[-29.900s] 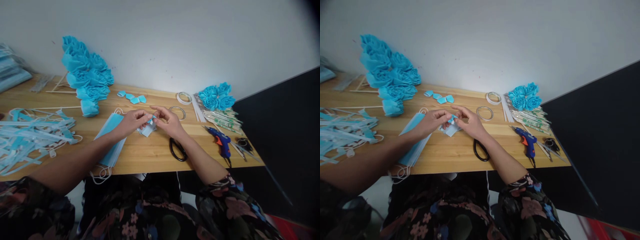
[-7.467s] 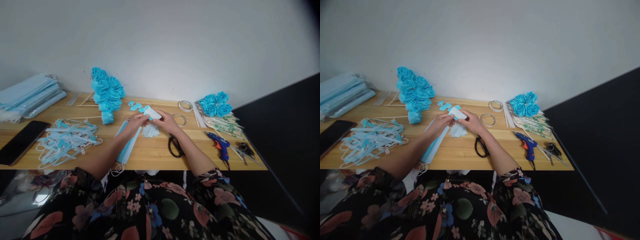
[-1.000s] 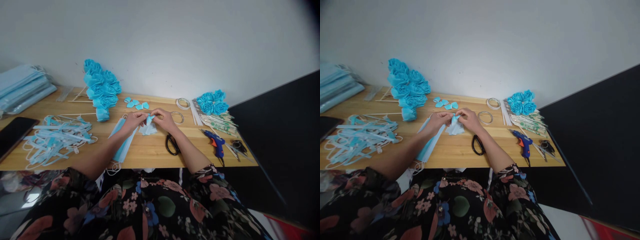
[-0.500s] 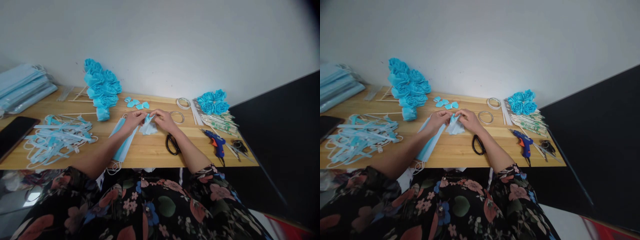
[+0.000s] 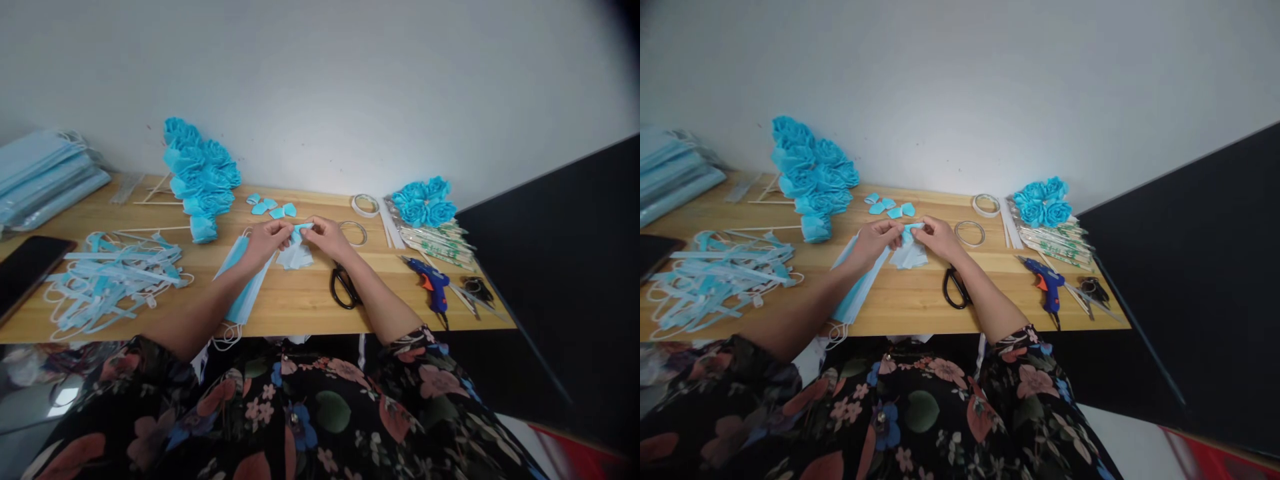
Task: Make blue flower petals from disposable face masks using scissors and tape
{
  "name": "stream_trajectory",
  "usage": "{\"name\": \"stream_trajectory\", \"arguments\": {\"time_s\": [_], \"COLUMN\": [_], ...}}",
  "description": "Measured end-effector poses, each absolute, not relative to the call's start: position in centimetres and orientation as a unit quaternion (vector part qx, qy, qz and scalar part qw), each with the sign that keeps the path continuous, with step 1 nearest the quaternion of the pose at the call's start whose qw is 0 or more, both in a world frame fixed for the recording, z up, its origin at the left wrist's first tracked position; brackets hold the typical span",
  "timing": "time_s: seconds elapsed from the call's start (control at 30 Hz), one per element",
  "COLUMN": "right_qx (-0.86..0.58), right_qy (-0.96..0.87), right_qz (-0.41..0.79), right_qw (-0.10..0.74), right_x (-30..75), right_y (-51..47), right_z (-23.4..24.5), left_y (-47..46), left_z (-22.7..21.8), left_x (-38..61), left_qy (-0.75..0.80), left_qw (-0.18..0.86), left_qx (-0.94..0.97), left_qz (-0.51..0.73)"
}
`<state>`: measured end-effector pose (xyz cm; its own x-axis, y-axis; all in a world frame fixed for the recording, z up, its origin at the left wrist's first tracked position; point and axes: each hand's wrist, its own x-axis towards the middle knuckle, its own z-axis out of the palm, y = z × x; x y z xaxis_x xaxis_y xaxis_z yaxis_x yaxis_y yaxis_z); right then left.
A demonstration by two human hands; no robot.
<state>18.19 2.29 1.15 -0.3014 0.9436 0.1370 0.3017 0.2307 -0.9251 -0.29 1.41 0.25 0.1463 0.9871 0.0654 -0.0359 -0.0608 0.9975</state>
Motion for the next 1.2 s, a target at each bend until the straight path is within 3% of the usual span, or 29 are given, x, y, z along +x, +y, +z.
{"name": "stream_trajectory", "arguments": {"time_s": [0.27,0.53,1.2], "right_qx": [-0.451,-0.413,-0.433], "right_qy": [-0.673,-0.691,-0.714], "right_qz": [0.411,0.336,0.315], "right_qw": [0.417,0.489,0.451], "right_x": [18.49,18.83,18.29], "right_y": [2.75,2.41,2.54], "right_z": [0.54,1.23,0.73], "left_y": [1.33,1.75,1.39], "left_z": [-0.32,-0.16,-0.08], "left_x": [-0.02,-0.79,-0.1], "left_qy": [0.418,0.407,0.414], "left_qw": [0.563,0.596,0.585], "left_qx": [0.576,0.479,0.537], "left_qz": [0.421,0.5,0.445]}}
